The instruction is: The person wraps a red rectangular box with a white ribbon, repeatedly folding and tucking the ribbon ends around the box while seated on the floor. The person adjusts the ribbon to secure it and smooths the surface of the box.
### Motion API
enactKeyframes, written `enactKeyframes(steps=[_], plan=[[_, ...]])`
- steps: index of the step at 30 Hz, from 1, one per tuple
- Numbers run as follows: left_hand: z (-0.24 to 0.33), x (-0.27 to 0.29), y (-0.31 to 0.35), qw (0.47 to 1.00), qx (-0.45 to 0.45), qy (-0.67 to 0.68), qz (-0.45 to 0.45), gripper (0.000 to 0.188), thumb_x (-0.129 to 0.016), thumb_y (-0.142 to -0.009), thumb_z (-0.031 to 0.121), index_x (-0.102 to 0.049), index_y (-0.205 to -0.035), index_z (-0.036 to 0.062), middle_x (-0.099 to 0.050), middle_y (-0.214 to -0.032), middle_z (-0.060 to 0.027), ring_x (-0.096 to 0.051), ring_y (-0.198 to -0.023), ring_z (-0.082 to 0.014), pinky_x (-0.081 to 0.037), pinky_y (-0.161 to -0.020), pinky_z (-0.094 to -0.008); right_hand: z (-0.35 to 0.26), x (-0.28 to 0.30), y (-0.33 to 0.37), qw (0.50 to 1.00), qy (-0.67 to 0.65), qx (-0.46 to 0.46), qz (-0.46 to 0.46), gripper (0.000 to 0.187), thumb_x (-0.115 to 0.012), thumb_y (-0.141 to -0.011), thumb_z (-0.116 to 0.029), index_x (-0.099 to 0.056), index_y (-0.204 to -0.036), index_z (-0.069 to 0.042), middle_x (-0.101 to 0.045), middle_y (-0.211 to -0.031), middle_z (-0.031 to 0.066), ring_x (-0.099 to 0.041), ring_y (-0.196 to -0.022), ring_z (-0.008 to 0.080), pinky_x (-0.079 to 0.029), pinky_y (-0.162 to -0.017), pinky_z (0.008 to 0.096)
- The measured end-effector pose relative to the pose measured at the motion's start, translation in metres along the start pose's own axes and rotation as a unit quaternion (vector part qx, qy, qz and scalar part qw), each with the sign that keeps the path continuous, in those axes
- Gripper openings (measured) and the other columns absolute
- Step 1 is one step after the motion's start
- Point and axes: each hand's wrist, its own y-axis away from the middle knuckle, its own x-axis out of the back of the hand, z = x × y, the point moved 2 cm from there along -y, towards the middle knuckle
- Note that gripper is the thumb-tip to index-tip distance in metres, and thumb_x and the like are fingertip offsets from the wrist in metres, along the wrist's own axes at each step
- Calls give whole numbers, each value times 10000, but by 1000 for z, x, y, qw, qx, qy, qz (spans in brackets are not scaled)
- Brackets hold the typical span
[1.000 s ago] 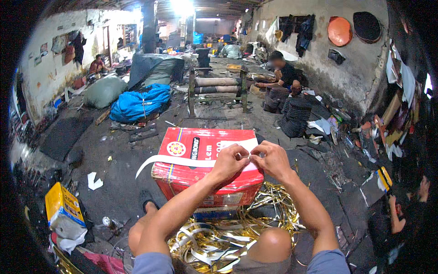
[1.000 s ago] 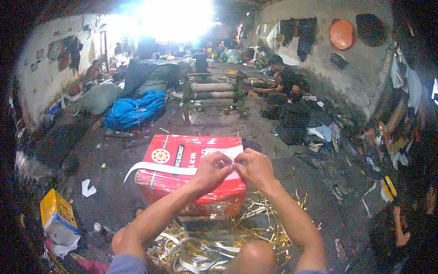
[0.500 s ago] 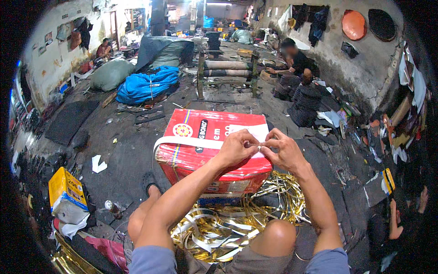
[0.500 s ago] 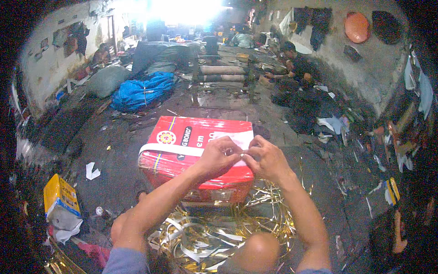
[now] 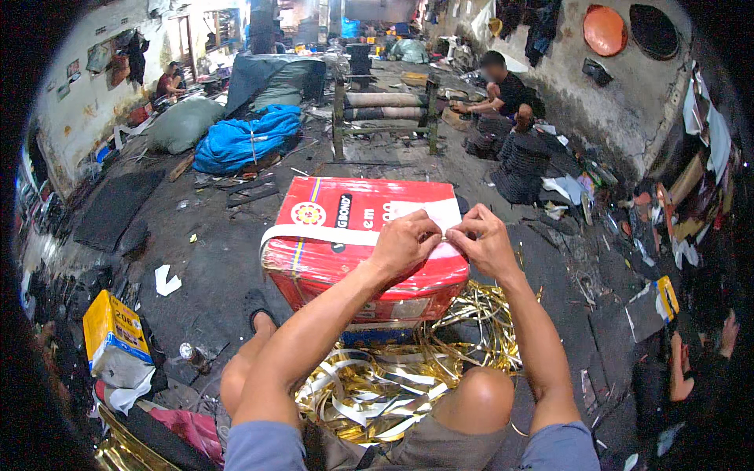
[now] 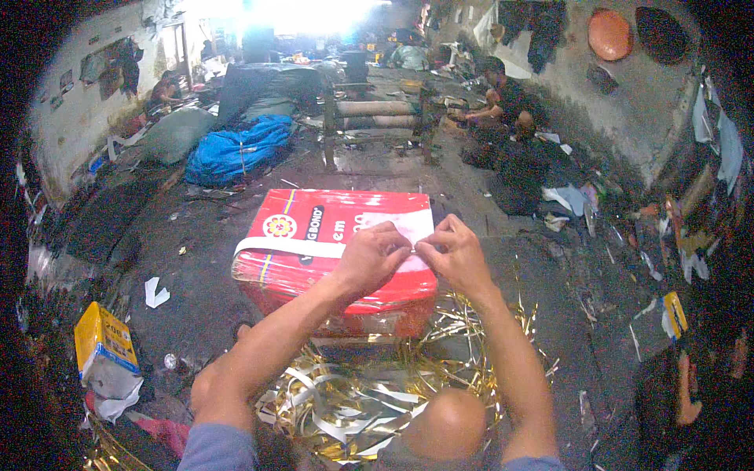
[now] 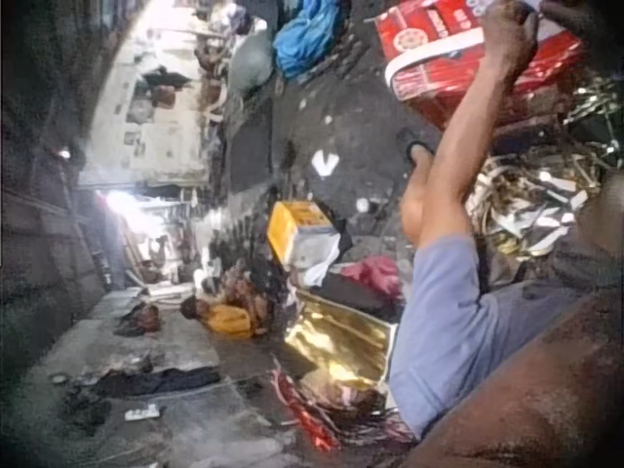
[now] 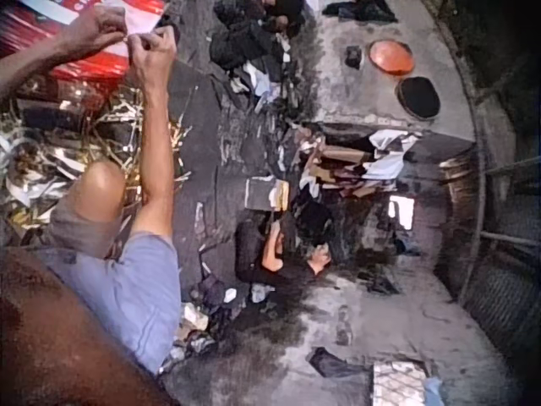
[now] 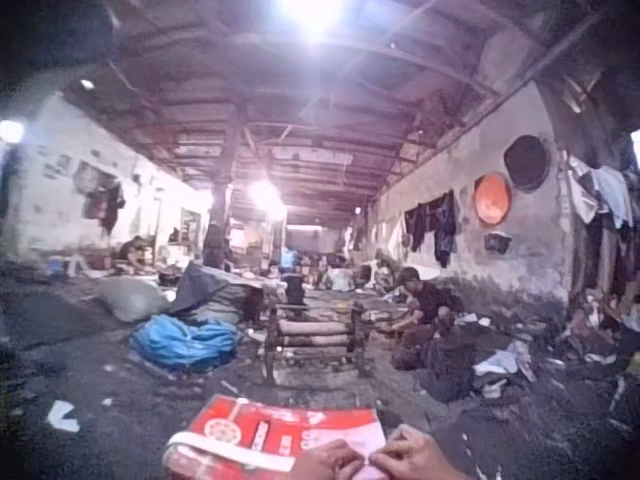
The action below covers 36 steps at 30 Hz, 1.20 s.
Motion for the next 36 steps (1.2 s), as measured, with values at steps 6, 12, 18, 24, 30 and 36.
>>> enactKeyframes(steps=[6, 12, 18, 24, 30, 36], plan=[[0, -6, -5, 1000, 1, -4, -25, 158, -698, -900, 178, -772, -924, 40, -683, -914, -156, -693, -859, -356, -545, -789, -457, 26, -24, 7, 965, -234, -115, 17, 164, -753, -854, -127, -614, -932, -87, -510, -789, -57, -493, -696, 48, -405, -579, 250], [4, 0, -14, 999, 8, -9, -43, 165, -689, -895, 150, -764, -902, 3, -681, -916, -195, -687, -877, -378, -536, -808, -471, 34, -33, 7, 937, -291, -180, 71, 207, -799, -888, -193, -629, -951, -92, -544, -760, -46, -482, -679, 47, -397, -592, 252], [8, -12, -24, 998, -21, 54, -18, 143, -698, -890, 113, -758, -891, -17, -680, -894, -180, -676, -801, -328, -532, -753, -438, 41, -38, 12, 960, -183, -193, 82, 363, -666, -1031, -359, -617, -854, -46, -596, -748, 2, -500, -722, 91, -423, -626, 329], [5, -16, -26, 995, -9, 100, -29, 128, -708, -882, 98, -752, -879, -22, -674, -822, -151, -665, -765, -236, -518, -694, -389, 49, -50, 24, 915, -348, -184, 93, 307, -599, -1079, -295, -580, -853, -88, -486, -673, -48, -404, -568, 52, -365, -509, 284], [13, -31, -39, 991, -1, 134, -25, 119, -716, -885, 89, -725, -846, -24, -697, -815, -127, -675, -764, -193, -533, -699, -341, 60, -70, 44, 757, -584, -282, 78, 263, -578, -1089, -388, -555, -934, -177, -465, -670, -86, -356, -427, 24, -253, -355, 213], [7, -30, -36, 989, 4, 148, -15, 104, -713, -883, 70, -744, -838, -19, -682, -823, -114, -664, -768, -183, -521, -700, -332, 48, -22, 18, 783, -508, -358, 15, 586, -448, -1057, -657, -646, -911, -125, -623, -726, 15, -616, -607, 136, -472, -500, 306]])
